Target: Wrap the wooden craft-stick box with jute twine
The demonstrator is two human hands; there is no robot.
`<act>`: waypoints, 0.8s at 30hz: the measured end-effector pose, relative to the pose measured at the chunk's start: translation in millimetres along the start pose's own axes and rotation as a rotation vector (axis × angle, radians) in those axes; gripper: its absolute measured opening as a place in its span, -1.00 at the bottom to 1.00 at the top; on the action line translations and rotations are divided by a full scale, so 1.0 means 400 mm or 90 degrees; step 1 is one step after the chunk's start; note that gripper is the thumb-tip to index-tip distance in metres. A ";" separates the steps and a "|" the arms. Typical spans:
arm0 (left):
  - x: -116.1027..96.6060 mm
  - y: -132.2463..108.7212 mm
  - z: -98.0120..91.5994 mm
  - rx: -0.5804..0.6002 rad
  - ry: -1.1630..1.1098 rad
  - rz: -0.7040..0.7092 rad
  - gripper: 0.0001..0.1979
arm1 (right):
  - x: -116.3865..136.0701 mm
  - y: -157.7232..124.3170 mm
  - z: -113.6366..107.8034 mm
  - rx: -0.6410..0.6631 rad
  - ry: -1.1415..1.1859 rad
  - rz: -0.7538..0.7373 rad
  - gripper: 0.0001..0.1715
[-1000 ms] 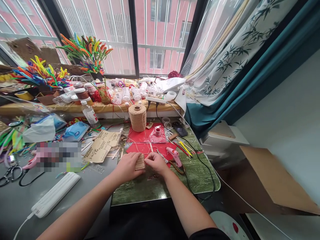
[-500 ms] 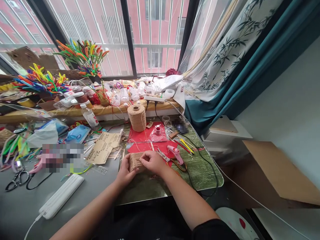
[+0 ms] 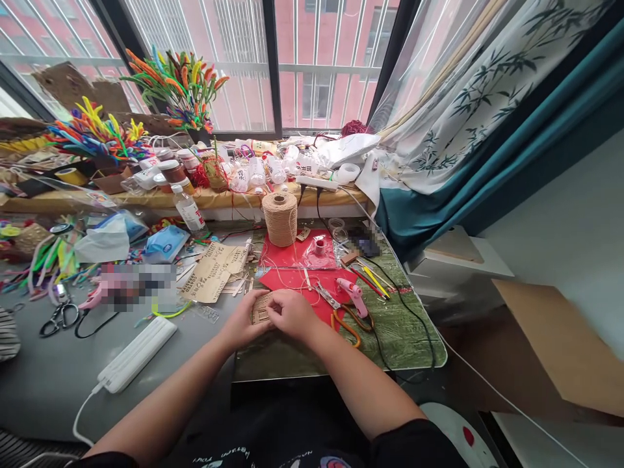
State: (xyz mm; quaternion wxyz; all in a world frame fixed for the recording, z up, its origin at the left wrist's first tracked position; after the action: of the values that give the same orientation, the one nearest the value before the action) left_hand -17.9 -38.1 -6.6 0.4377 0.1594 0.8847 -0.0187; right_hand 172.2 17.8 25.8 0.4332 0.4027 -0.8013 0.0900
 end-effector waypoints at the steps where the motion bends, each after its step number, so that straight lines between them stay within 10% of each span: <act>1: 0.000 0.002 -0.004 0.004 -0.005 0.000 -0.31 | -0.008 -0.002 -0.007 -0.003 0.003 0.010 -0.80; 14: 0.015 0.001 -0.009 0.027 -0.004 -0.006 -0.28 | -0.098 -0.048 -0.035 -0.073 0.159 0.172 -0.85; 24: -0.104 0.055 -0.031 0.074 0.320 0.014 -0.08 | -0.111 -0.069 -0.015 -0.110 0.178 0.112 -0.84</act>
State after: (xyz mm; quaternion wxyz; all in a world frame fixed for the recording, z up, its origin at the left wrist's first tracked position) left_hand 2.5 -26.1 35.8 0.1947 0.1938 0.9612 -0.0249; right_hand 209.5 27.7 -10.2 0.5639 0.2759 -0.7700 0.1139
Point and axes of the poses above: each hand's wrist, its own y-axis towards the middle knuckle, its own z-axis out of the palm, x = y × z, the point moved 1 cm from there along y, towards the middle knuckle, and after that the axes turned 10 degrees about x, right-handed, at the moved point
